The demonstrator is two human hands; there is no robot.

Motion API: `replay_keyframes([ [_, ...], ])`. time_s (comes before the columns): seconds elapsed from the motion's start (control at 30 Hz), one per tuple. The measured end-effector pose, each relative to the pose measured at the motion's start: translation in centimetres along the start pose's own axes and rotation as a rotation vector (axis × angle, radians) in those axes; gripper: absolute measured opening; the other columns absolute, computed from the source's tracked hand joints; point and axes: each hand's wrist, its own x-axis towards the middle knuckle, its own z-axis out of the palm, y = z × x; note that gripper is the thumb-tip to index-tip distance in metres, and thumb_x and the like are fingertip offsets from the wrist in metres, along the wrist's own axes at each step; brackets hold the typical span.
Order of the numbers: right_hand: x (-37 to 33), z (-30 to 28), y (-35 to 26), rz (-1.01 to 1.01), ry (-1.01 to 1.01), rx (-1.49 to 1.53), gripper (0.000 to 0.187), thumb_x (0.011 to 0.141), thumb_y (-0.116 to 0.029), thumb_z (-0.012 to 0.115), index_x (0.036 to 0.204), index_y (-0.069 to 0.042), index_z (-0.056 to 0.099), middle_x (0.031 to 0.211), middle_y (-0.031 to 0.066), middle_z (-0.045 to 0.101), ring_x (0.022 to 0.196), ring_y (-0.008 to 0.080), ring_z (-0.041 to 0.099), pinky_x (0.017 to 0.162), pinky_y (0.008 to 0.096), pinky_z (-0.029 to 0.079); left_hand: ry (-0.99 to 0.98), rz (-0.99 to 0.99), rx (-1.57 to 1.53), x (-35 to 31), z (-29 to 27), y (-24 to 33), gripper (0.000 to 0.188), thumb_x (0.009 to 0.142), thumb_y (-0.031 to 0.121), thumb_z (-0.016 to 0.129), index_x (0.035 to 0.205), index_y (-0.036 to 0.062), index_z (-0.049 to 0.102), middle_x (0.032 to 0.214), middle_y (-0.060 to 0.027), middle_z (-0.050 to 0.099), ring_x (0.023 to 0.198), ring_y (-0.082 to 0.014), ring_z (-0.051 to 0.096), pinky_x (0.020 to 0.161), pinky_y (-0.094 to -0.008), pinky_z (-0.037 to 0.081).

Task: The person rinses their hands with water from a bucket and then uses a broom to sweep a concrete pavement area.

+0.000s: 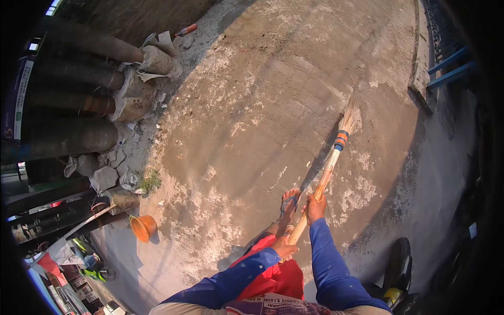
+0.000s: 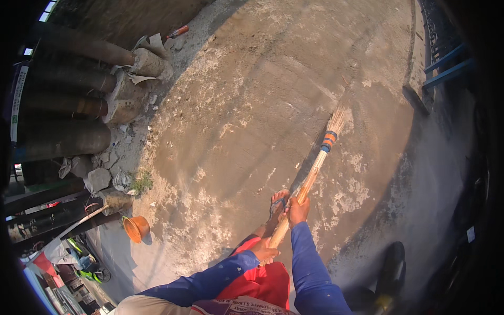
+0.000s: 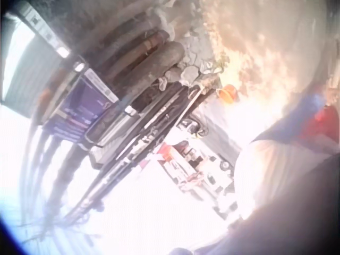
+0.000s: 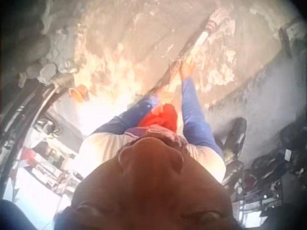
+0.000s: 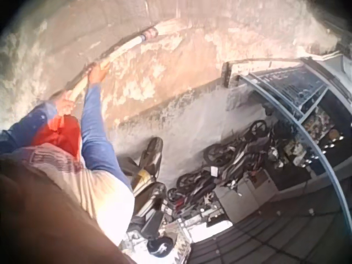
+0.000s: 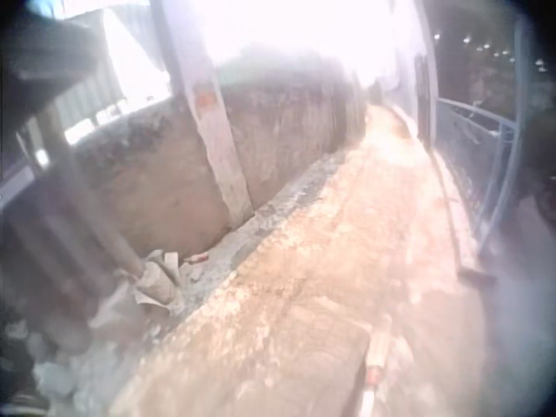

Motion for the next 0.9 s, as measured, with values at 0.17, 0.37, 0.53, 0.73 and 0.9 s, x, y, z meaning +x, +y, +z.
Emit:
replay_keyframes([
  [0.17, -3.8, -12.6, 8.0, 0.018, 0.412, 0.005, 0.031, 0.084, -0.009, 0.058, 0.105, -0.007, 0.035, 0.068, 0.0079, 0.047, 0.039, 0.0146, 0.045, 0.031, 0.0308, 0.041, -0.131, -0.193, 0.425, 0.3, 3.8, -6.9, 0.042, 0.074, 0.029, 0.073, 0.097, 0.0024, 0.049, 0.054, -0.0024, 0.05, 0.039, -0.0121, 0.05, 0.035, -0.0267, 0.04],
  [0.37, -0.7, -8.4, 21.0, 0.206, 0.428, -0.068, 0.031, 0.081, -0.002, 0.053, 0.106, -0.007, 0.036, 0.056, 0.0092, 0.047, 0.036, 0.0184, 0.048, 0.03, 0.0326, 0.041, 0.043, -0.22, 0.392, -1.6, -3.3, -11.7, 0.029, 0.071, 0.019, 0.071, 0.087, 0.0012, 0.055, 0.056, -0.0059, 0.054, 0.04, -0.0152, 0.052, 0.036, -0.0303, 0.041],
  [0.53, 4.6, 16.2, 16.6, 0.104, 0.025, -0.342, 0.037, 0.078, -0.008, 0.063, 0.109, -0.003, 0.042, 0.072, 0.0134, 0.06, 0.046, 0.0199, 0.058, 0.039, 0.034, 0.048, 0.453, -0.039, 0.158, -1.9, -18.3, -5.4, 0.013, 0.077, 0.006, 0.061, 0.087, 0.0032, 0.055, 0.057, -0.0028, 0.054, 0.035, -0.0137, 0.047, 0.033, -0.0271, 0.039],
  [0.73, -0.2, 28.3, 9.4, -0.304, -0.207, -0.685, 0.042, 0.076, -0.018, 0.065, 0.109, -0.003, 0.044, 0.085, 0.0213, 0.063, 0.068, 0.0267, 0.065, 0.052, 0.0351, 0.052, 0.616, 0.12, -0.092, -6.4, -19.8, 3.3, 0.011, 0.078, 0.003, 0.058, 0.089, 0.0039, 0.054, 0.06, -0.0032, 0.055, 0.044, -0.0116, 0.053, 0.038, -0.0253, 0.044],
  [0.9, -6.8, 19.9, 14.8, 0.128, 0.238, -0.054, 0.034, 0.079, -0.007, 0.058, 0.107, -0.005, 0.039, 0.073, 0.0119, 0.054, 0.047, 0.019, 0.054, 0.037, 0.0328, 0.045, 0.147, -0.211, 0.447, -13.4, -23.0, 1.9, 0.025, 0.072, 0.014, 0.068, 0.091, 0.0017, 0.056, 0.063, -0.0058, 0.057, 0.045, -0.0141, 0.055, 0.042, -0.029, 0.045],
])
